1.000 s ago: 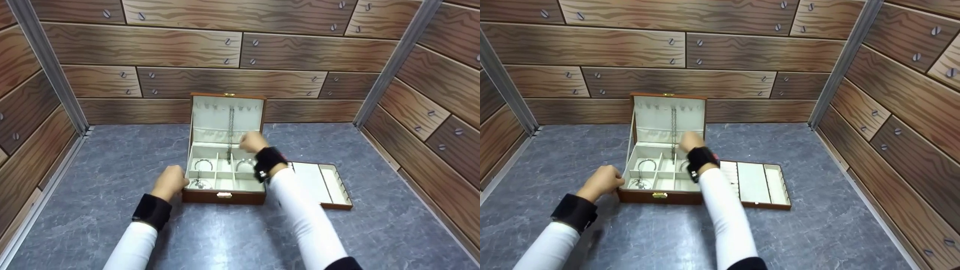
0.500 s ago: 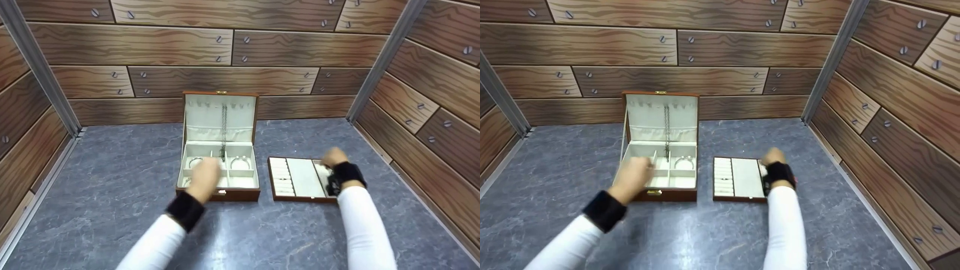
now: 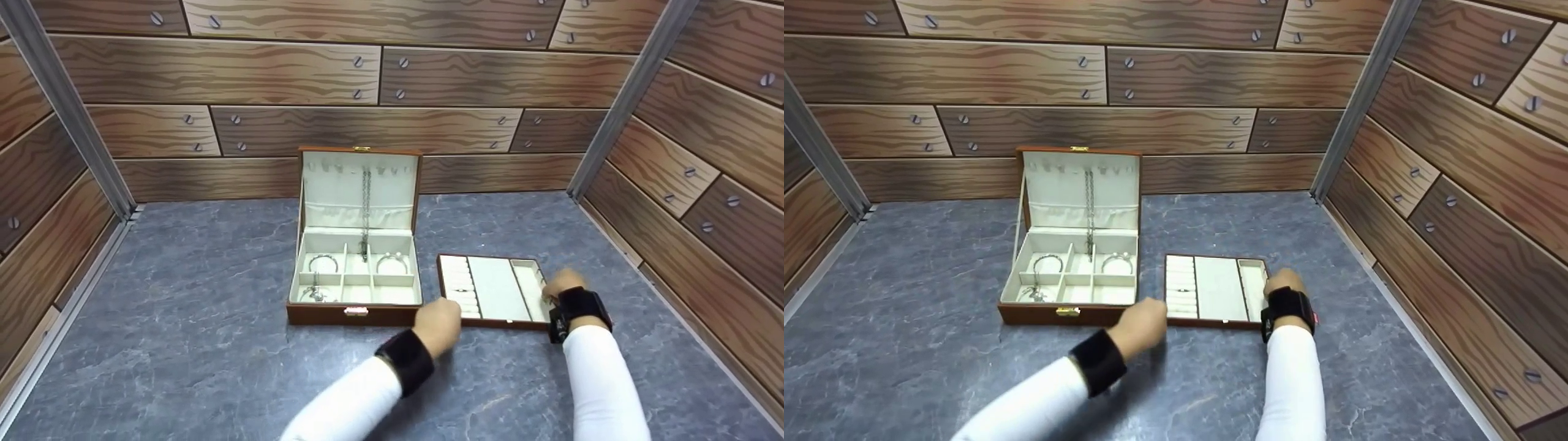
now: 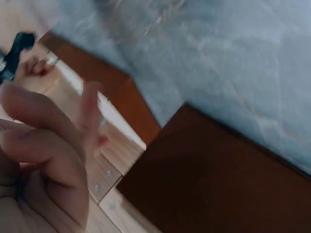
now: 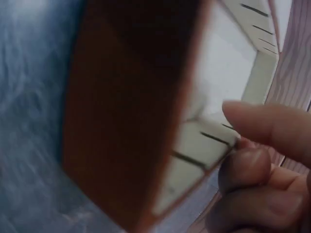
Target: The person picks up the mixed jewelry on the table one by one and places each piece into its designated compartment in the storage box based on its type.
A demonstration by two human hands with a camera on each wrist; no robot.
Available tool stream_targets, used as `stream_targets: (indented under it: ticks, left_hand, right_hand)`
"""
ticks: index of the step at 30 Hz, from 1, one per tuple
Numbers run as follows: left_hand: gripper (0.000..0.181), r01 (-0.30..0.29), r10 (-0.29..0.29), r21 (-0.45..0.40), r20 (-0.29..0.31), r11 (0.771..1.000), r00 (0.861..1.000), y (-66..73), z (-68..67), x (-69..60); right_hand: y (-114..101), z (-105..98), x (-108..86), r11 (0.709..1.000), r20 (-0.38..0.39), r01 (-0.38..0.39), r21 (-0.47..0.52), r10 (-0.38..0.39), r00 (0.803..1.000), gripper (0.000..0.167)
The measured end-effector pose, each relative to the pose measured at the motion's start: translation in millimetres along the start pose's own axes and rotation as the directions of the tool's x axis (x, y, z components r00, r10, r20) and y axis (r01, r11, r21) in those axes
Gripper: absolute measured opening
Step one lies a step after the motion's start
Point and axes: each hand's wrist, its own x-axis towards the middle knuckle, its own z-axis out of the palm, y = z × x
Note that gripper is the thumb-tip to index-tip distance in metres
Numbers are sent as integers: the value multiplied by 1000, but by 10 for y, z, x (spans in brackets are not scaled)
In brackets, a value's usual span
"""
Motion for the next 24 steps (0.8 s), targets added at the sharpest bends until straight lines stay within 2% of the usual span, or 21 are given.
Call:
stream_targets:
  ticks: [3,6,8,10,13,16,24]
  left_hand:
    - [11,35,-24,116,-94,993,995,73,141,-7]
    - [13,44,-19,141,-176,989,984,95,217,-2]
    - [14,41,-6,150,-230,988,973,104,248,7]
    - [15,44,0,162,-259,986,966,117,270,16]
    - [17,68,-17,185,-266,980,964,136,297,34]
    - [16,98,-52,181,-240,979,969,137,306,60]
    - [15,104,-84,83,-208,991,974,94,289,145]
  right_hand:
    - [16,30,-7,1000,-6,10,-26,-11,1000,24]
    - [12,34,-24,999,6,22,-44,-22,1000,26]
    - [2,27,-41,999,21,30,-35,-29,999,21]
    - [-4,17,-60,999,32,37,-26,-36,999,14]
    - [-4,9,-83,999,31,49,-8,-49,998,11]
    - [8,12,-89,998,3,68,-14,-68,998,14]
    - [67,86,-41,998,-28,65,24,-65,998,12]
